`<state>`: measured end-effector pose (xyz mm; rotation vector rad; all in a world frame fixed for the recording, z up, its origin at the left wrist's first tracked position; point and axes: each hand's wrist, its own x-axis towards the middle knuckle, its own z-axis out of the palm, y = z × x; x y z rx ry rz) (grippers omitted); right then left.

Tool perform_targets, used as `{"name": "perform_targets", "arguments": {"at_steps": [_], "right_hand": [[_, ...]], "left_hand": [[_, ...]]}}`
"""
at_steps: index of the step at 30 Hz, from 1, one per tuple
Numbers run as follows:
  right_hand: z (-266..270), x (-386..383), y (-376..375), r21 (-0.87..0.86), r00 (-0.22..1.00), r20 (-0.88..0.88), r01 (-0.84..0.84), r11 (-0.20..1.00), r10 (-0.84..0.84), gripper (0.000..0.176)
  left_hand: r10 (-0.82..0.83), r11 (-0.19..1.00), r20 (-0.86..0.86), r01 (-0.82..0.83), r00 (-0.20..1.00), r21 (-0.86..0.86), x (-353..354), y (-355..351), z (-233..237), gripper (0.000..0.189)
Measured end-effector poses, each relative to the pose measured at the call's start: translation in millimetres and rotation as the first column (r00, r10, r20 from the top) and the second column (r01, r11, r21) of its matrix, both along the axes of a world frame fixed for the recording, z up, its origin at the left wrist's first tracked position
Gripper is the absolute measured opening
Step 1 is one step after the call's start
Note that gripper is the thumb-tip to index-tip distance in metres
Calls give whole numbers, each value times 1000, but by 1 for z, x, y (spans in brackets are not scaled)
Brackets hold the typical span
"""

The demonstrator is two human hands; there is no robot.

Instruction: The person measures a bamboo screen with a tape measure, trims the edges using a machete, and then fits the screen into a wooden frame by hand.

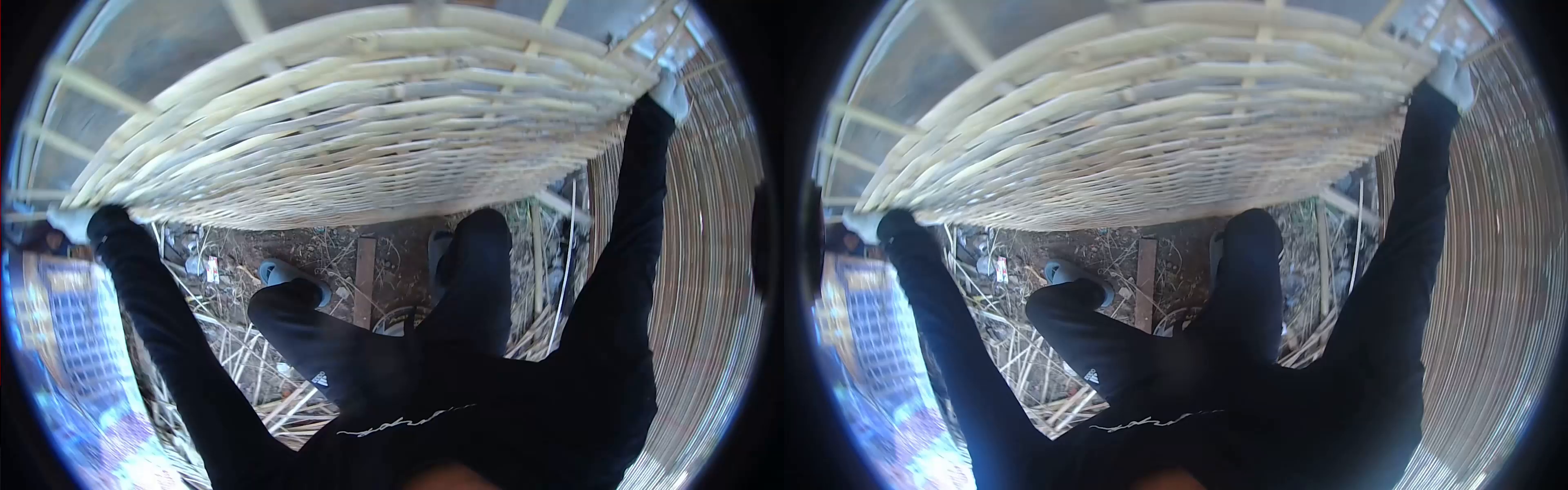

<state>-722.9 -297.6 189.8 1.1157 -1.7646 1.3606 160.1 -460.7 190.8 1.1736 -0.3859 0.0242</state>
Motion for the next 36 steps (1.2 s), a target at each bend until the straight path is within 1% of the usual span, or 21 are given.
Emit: {"name": "perform_targets", "arguments": {"at_steps": [1,2,3,4,6,7,9,11,12,14,15,16,17,19,21,26,27,29,30,33,36], "right_hand": [[2,-1,1,18,1000,-4,22,1000,-22,35],[2,-6,7,36,998,-36,45,998,-44,36],[11,25,13,21,990,114,81,996,-83,35],[13,22,22,2,991,112,77,997,-77,35],[11,7,33,52,980,-169,117,992,-107,36],[13,13,32,64,982,-171,97,993,-85,36],[12,15,34,-71,970,244,15,997,3,38],[10,8,40,-70,957,290,11,998,9,39],[8,7,51,9,995,83,47,999,-48,39],[8,7,66,31,995,1,105,994,-105,39],[13,11,56,-35,988,127,96,995,-91,40],[13,8,56,2,987,144,67,998,-66,42],[13,5,55,38,986,163,37,999,-43,45],[12,-4,46,102,994,16,109,989,-111,48],[17,-10,43,207,984,32,165,964,-176,57],[46,4,62,479,985,100,75,875,-139,78],[51,11,67,463,984,102,81,883,-143,78],[63,46,79,461,912,-74,390,797,-403,77],[70,60,85,467,884,18,406,785,-468,88],[47,64,104,168,877,56,462,871,-477,88],[-31,83,122,6,980,12,201,980,-201,77]], "left_hand": [[72,981,-121,-48,990,190,-15,10,6,60],[38,975,-87,-18,995,220,-12,20,5,63],[0,967,-50,13,999,253,-12,28,5,66],[-125,981,-154,145,980,128,-42,44,16,68],[-152,983,-141,164,978,83,-18,36,8,71],[-105,983,-116,121,988,141,-13,35,3,72],[-43,966,-35,50,998,254,-11,25,3,76],[-101,992,-180,112,978,53,-37,32,17,76],[-140,990,-83,138,987,-29,-33,30,12,74],[-150,989,-70,150,986,0,-31,15,7,76],[-121,993,-75,121,990,-8,-26,16,9,77],[-12,987,121,-8,993,163,17,0,-13,78],[-12,960,3,10,1000,279,-20,25,9,71],[-66,917,155,-1,986,398,-23,42,13,66],[-146,895,512,-107,846,433,10,38,-10,69],[-369,807,372,95,852,582,13,49,12,77],[-395,799,354,127,848,588,-3,63,24,78],[-270,835,434,-16,860,550,-9,71,19,79],[-254,847,513,-67,820,527,-18,85,20,78],[-308,862,652,-88,693,500,-23,98,-22,71],[-613,744,561,166,556,647,-57,157,-92,63]]}}
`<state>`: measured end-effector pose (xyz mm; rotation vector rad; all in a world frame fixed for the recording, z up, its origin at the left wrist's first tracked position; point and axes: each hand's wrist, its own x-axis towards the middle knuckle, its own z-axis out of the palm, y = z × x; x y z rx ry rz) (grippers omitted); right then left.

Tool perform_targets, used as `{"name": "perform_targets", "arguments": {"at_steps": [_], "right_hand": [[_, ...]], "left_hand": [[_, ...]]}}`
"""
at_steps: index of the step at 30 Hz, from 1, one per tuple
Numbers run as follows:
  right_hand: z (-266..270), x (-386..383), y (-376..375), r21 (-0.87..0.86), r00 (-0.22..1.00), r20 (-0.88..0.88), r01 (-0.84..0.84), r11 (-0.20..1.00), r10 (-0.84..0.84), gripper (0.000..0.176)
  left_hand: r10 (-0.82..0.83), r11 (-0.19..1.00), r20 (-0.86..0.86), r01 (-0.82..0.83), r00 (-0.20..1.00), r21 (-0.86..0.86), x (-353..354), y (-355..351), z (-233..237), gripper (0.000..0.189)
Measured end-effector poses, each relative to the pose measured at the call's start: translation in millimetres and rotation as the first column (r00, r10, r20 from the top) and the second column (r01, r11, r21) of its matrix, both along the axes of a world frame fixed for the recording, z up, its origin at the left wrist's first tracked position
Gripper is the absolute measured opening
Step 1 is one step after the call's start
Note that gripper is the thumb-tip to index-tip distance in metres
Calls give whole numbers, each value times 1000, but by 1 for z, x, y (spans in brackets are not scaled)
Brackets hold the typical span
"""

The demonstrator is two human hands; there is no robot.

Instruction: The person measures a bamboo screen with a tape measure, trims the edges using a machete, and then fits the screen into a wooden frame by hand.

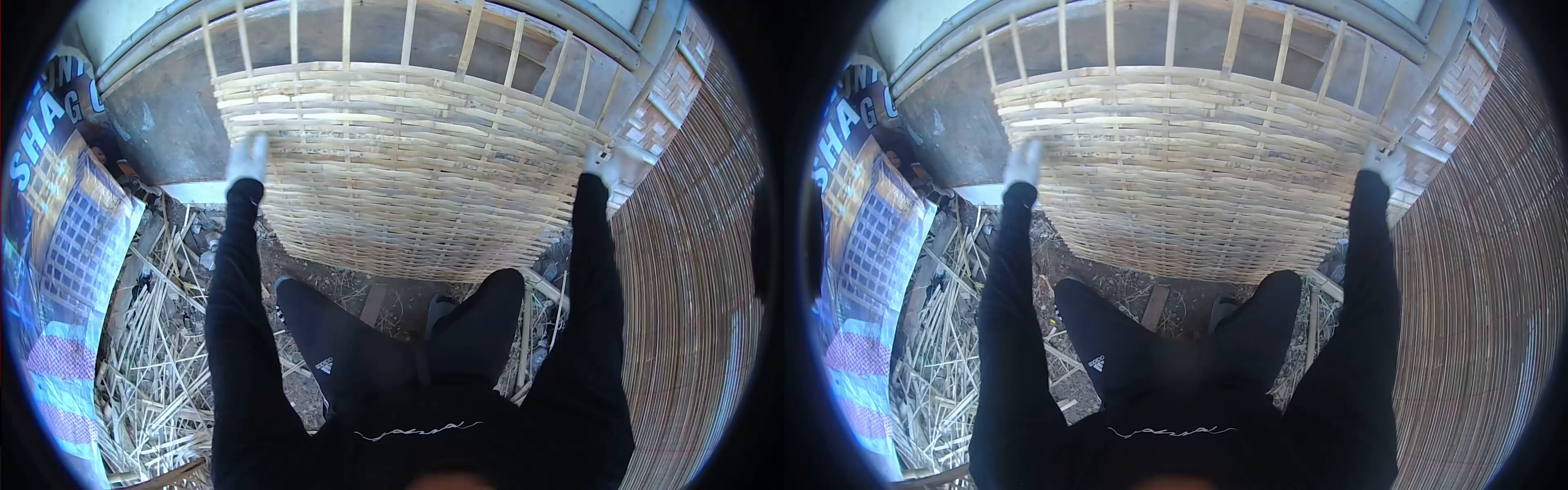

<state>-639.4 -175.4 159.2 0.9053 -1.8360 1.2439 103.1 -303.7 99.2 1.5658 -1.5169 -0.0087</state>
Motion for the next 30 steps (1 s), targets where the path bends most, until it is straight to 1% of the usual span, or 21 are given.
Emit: {"name": "perform_targets", "arguments": {"at_steps": [1,2,3,4,5,6,7,9,10,12,13,15,16,18,19,21,23,24,25,28,30], "right_hand": [[-36,30,19,45,1000,-8,-11,999,12,71],[-70,68,42,101,993,87,-93,991,84,69],[-120,83,61,286,989,124,-118,951,85,69],[-162,128,86,335,952,279,-222,916,128,71],[-244,136,100,477,982,148,-174,861,116,74],[-258,191,132,689,951,310,-217,691,-11,75],[-239,246,176,694,947,178,-314,648,267,59],[-206,285,186,857,873,190,-371,358,450,39],[-211,297,187,868,870,199,-370,330,452,39],[-214,312,175,795,726,251,-532,291,640,30],[-220,315,173,803,723,241,-523,285,647,30],[-236,322,177,863,638,330,-503,52,696,32],[-237,327,180,870,632,324,-492,41,704,32],[-236,335,183,859,672,462,-502,-101,579,34],[-236,337,181,865,670,455,-488,-114,586,34],[-239,335,171,764,624,611,-626,-157,488,38],[-264,324,162,734,593,647,-654,-182,480,39],[-264,323,157,694,553,686,-692,-198,473,40],[-263,322,146,705,557,675,-681,-200,483,40],[-239,324,107,656,536,624,-754,-9,569,43],[-182,321,61,673,547,562,-739,42,620,44]], "left_hand": [[-98,967,-64,110,993,229,-10,20,-30,64],[-172,924,-90,193,981,330,-21,40,-73,64],[-222,842,-77,231,972,487,-41,80,-90,66],[-386,780,-84,374,919,502,-44,95,-156,67],[-463,669,-51,387,885,635,-56,137,-176,64],[-592,415,-117,426,798,804,-71,183,-153,61],[-695,353,-47,397,717,847,-79,206,-179,60],[-889,89,1,170,459,981,-108,212,-240,60],[-884,62,-27,174,466,983,-119,224,-256,60],[-860,36,-145,341,489,940,-139,227,-273,59],[-855,38,-153,354,496,935,-145,228,-267,59],[-789,99,-150,364,596,926,-143,238,-243,57],[-779,101,-162,375,606,921,-139,242,-242,57],[-717,271,-155,477,680,836,-130,249,-238,54],[-706,273,-170,485,688,831,-128,250,-234,54],[-636,253,-201,448,745,857,-127,246,-225,54],[-613,265,-236,477,754,838,-126,246,-226,54],[-593,281,-256,494,763,823,-124,244,-227,54],[-587,292,-262,502,766,814,-121,242,-227,54],[-619,255,-229,468,751,846,-117,246,-229,55],[-632,249,-232,477,739,843,-115,241,-225,56]]}}
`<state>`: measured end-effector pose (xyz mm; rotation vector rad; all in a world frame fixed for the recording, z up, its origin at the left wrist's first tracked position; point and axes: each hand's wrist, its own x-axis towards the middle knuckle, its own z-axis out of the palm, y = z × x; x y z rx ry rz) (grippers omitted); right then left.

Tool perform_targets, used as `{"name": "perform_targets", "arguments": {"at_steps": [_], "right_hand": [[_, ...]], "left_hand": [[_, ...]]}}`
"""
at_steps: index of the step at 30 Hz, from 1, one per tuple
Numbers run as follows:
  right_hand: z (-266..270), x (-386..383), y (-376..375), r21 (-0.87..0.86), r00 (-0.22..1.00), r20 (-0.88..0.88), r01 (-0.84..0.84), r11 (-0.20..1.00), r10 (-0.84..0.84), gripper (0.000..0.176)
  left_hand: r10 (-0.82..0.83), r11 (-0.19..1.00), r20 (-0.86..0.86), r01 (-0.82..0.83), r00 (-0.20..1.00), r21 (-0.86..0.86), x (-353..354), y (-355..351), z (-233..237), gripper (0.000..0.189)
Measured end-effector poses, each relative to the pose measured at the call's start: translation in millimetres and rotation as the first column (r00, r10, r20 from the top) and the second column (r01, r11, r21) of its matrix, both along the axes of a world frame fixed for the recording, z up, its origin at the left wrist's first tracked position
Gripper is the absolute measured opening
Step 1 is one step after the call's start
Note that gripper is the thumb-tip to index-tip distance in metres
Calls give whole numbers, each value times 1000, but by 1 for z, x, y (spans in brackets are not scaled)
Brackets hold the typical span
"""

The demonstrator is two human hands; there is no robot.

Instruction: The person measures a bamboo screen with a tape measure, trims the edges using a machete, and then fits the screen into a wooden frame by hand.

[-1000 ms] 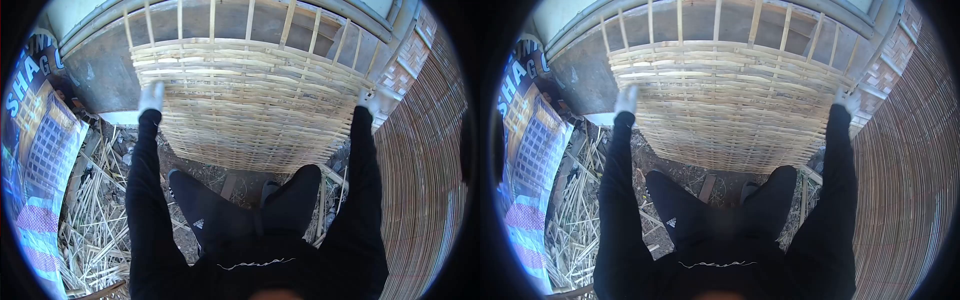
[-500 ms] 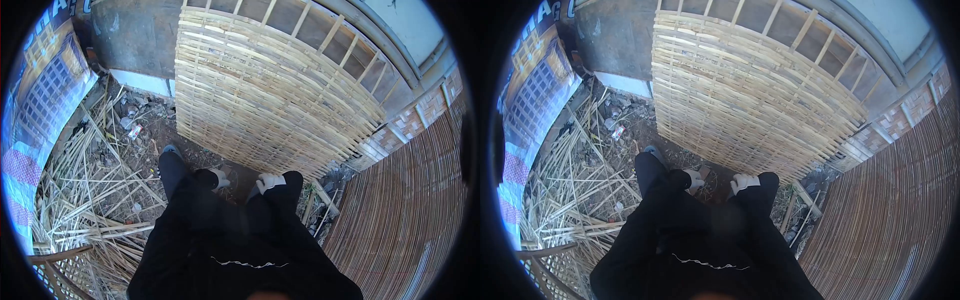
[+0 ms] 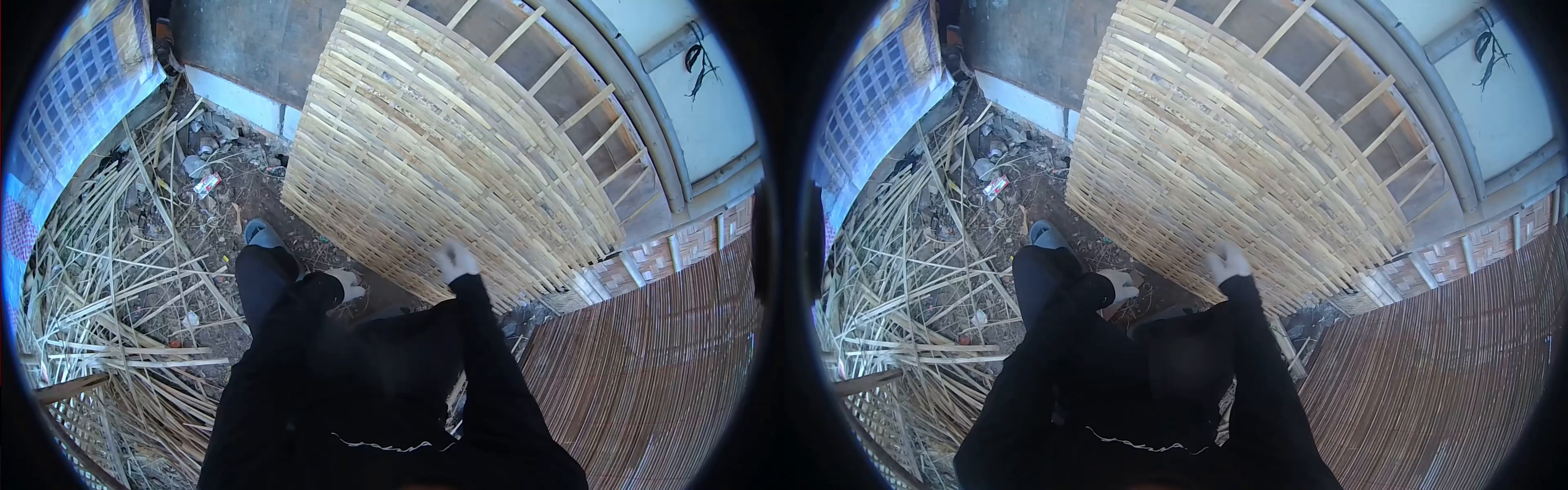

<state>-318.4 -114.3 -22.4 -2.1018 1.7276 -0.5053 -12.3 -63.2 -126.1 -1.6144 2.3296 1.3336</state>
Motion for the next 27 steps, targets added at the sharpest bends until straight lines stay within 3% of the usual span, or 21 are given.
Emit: {"name": "perform_targets", "arguments": {"at_steps": [1,3,5,7,9,11,12,13,15,19,21,24,27], "right_hand": [[9,-12,-28,-254,998,58,50,966,-37,43],[90,-10,-73,-523,1000,-5,-16,852,15,43],[172,5,-103,-793,987,-161,-134,595,9,44],[237,25,-132,-839,956,-292,-246,485,-19,43],[272,43,-155,-805,914,-400,-316,502,-66,43],[284,54,-175,-745,860,-489,-322,585,-148,44],[286,64,-177,-740,776,-569,-340,580,-272,48],[288,72,-178,-747,778,-566,-346,568,-271,48],[290,91,-174,-650,601,-680,-230,724,-420,53],[305,104,-177,-616,602,-685,-180,767,-409,55],[303,93,-180,-718,659,-644,-343,606,-389,59],[308,89,-178,-788,741,-594,-457,414,-313,54],[309,80,-179,-815,776,-561,-457,357,-287,51]], "left_hand": [[-6,1000,-1,6,1000,-3,1,-2,2,56],[2,999,-28,0,1000,41,0,-6,5,57],[29,999,-35,-29,999,23,-2,-7,0,57],[58,998,-39,-58,998,8,-4,-12,-3,57],[88,996,-100,-87,991,18,-6,-18,-5,58],[104,995,-114,-105,988,-3,-9,-19,-8,57],[128,991,-127,-131,984,-18,-8,-19,-9,56],[135,990,-130,-140,982,-29,-6,-19,-9,56],[143,989,-130,-146,981,-20,-4,-18,-9,56],[111,994,-147,-110,983,15,0,-30,7,56],[140,990,-151,-143,979,-10,-5,-45,8,57],[190,982,-144,-190,971,13,-7,-66,15,57],[193,981,-105,-189,976,46,-8,-86,3,57]]}}
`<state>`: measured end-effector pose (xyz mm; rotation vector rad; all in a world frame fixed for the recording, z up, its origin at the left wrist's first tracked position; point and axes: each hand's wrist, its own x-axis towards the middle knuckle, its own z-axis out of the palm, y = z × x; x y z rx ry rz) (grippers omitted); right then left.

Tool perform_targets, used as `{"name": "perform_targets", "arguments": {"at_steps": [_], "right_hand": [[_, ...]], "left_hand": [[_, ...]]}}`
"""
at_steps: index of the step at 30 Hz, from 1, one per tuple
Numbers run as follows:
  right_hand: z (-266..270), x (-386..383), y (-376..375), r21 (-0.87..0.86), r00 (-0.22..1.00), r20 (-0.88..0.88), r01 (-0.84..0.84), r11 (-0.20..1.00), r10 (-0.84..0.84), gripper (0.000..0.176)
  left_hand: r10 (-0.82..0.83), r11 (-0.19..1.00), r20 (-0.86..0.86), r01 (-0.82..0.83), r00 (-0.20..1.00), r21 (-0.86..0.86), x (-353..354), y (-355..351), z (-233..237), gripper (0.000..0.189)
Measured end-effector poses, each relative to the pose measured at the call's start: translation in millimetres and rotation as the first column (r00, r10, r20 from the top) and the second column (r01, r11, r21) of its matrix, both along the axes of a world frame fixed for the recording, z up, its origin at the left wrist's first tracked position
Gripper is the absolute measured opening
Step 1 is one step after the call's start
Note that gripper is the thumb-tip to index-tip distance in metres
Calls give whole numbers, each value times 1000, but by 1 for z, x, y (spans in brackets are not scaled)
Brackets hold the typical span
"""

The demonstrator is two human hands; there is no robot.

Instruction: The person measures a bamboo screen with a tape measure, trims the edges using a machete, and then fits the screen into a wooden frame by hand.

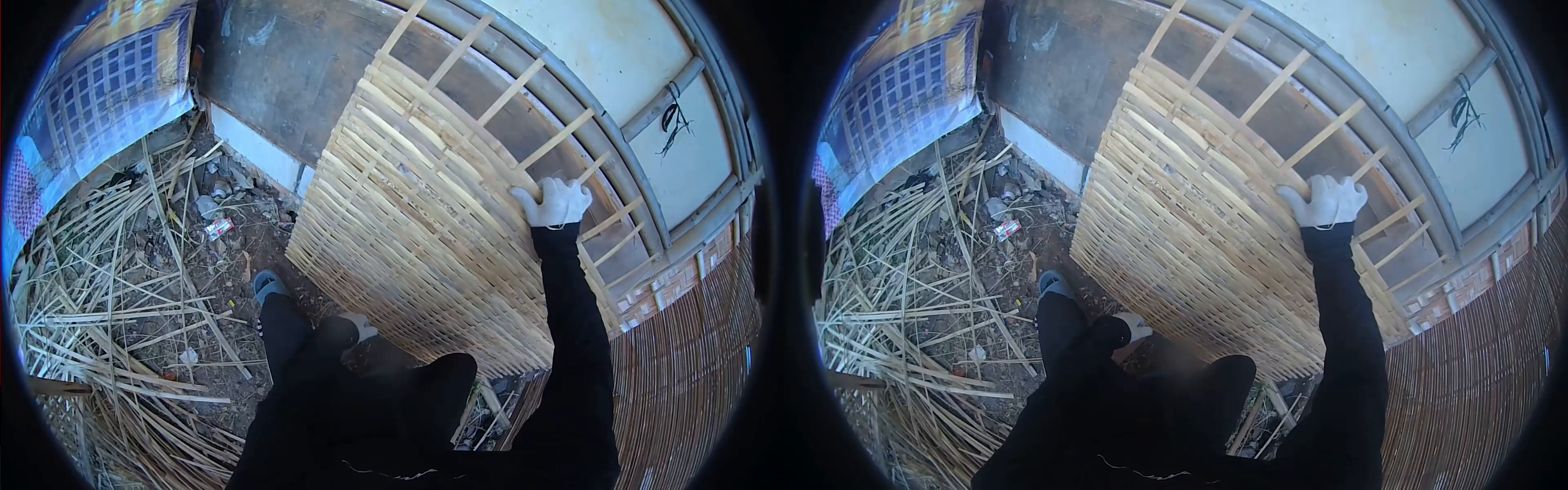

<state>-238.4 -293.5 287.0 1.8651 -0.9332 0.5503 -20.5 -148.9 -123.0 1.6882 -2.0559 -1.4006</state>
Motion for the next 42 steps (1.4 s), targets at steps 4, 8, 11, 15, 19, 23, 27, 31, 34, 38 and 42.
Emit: {"name": "perform_targets", "arguments": {"at_steps": [4,8,11,15,19,23,27,31,34,38,42], "right_hand": [[56,1,86,-145,996,93,-3,989,17,48],[106,-57,137,-184,921,386,126,975,-46,47],[135,-116,146,-245,833,551,222,944,-53,45],[125,-202,154,-307,555,810,129,943,188,47],[47,-263,153,-311,289,924,182,933,252,41],[-62,-335,127,-138,63,990,243,960,126,49],[-118,-348,123,-38,-18,999,343,939,47,57],[-133,-380,134,106,-68,994,375,921,-86,58],[-174,-450,112,223,-129,973,309,925,-192,60],[-220,-518,93,417,-178,904,161,894,-389,69],[-207,-462,123,435,-159,894,90,896,-418,84]], "left_hand": [[-63,997,17,64,998,-41,6,29,-7,54],[253,962,-52,-257,966,-93,10,36,-41,58],[551,804,-233,-585,801,-108,16,24,-41,67],[707,447,-635,-892,310,62,9,-22,-47,85],[592,309,-805,-909,-47,280,14,-65,5,91],[449,338,-893,-928,13,156,42,-103,35,84],[450,550,-792,-827,413,-119,63,-118,40,81],[491,579,-734,-805,469,-127,52,-144,44,86],[482,611,-633,-750,606,-253,62,-218,-13,85],[437,657,-623,-704,649,-272,74,-222,82,88],[426,492,-652,-765,627,-415,79,-262,138,90]]}}
